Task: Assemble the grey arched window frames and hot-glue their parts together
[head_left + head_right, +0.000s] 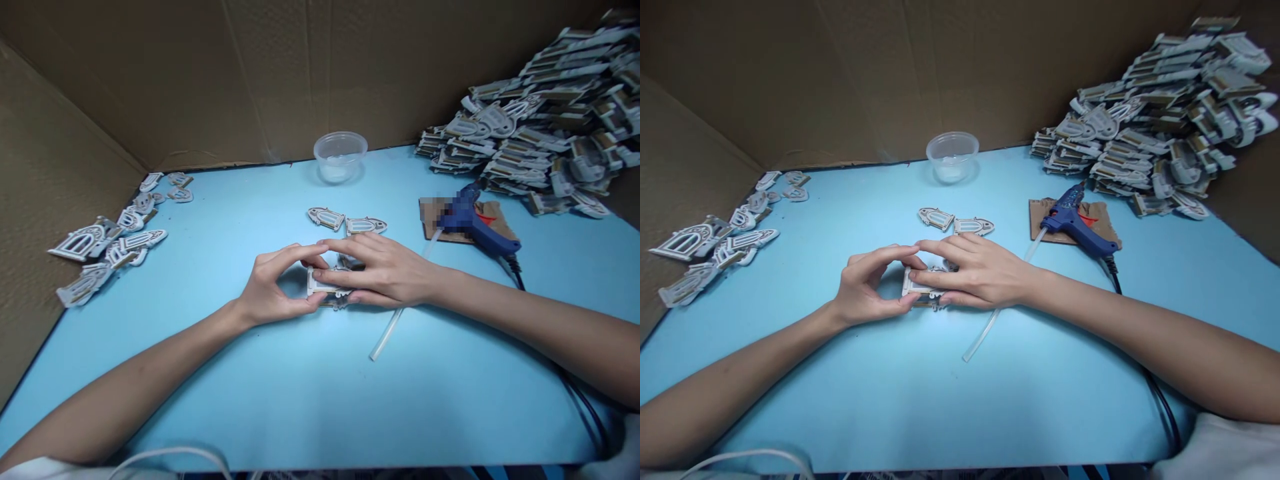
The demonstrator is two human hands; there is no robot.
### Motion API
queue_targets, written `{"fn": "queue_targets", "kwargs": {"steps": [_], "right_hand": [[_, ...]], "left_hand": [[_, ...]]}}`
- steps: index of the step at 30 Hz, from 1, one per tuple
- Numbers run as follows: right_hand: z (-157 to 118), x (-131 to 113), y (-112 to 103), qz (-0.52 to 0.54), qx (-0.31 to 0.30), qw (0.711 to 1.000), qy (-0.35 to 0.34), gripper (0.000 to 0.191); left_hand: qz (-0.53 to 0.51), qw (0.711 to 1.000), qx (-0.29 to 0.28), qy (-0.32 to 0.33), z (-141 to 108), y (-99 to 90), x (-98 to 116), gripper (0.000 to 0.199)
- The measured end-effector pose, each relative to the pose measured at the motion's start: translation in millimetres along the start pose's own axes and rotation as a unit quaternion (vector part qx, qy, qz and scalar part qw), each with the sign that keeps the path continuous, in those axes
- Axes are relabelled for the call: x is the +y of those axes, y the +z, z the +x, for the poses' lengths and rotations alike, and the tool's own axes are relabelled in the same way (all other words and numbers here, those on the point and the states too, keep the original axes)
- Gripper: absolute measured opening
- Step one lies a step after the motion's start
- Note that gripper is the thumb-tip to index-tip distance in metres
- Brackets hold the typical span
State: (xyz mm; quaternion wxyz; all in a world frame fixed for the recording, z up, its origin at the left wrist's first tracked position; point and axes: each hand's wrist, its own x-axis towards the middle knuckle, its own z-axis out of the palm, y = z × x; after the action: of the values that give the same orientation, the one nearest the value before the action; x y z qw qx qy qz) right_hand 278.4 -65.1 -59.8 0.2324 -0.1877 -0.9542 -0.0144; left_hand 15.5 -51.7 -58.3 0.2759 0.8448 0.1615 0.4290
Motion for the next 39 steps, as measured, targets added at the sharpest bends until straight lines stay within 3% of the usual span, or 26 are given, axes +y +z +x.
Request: {"fn": "queue_targets", "kwargs": {"steps": [5, 11, 14, 17, 20, 23, 28, 30, 33, 35, 39], "right_hand": [[-1, 2, 0, 0.040, 0.056, 0.998, -0.001, 0.051], [0, 4, -2, 0.075, 0.207, 0.971, 0.090, 0.010], [2, 3, -4, 0.078, 0.246, 0.960, 0.105, 0.007], [4, -1, -7, 0.074, 0.237, 0.962, 0.113, 0.012], [9, -12, -8, 0.117, 0.159, 0.968, 0.155, 0.014], [14, -25, -7, 0.206, 0.104, 0.946, 0.228, 0.020], [16, -33, -3, 0.308, 0.181, 0.866, 0.350, 0.020], [14, -33, -3, 0.316, 0.205, 0.846, 0.378, 0.021], [11, -32, -2, 0.317, 0.219, 0.832, 0.400, 0.022], [11, -32, -1, 0.322, 0.216, 0.828, 0.404, 0.022], [11, -30, 1, 0.334, 0.207, 0.827, 0.402, 0.023]], "left_hand": [[-0.001, 1.000, -0.012, 0.004, 0, -1.4, -1, 0.072], [-0.025, 0.999, -0.028, -0.006, 0, -1.7, 0, 0.077], [-0.027, 0.999, -0.020, -0.003, 0, -1.7, -1, 0.078], [-0.023, 1.000, -0.019, -0.001, 0, -1.6, -1, 0.078], [-0.017, 1.000, -0.018, 0.007, 0, 0.0, 1, 0.078], [-0.006, 1.000, 0.009, 0.008, -1, 2.2, 4, 0.073], [0.014, 0.999, 0.030, -0.012, -1, 1.3, 3, 0.071], [0.020, 0.998, 0.039, -0.046, 0, -0.3, 3, 0.057], [0.029, 0.996, 0.011, -0.088, 2, -2.3, 4, 0.024], [0.026, 0.995, -0.030, -0.087, 3, -2.8, 6, 0.011], [0.016, 0.994, -0.082, -0.074, 6, -3.5, 9, 0.021]]}}
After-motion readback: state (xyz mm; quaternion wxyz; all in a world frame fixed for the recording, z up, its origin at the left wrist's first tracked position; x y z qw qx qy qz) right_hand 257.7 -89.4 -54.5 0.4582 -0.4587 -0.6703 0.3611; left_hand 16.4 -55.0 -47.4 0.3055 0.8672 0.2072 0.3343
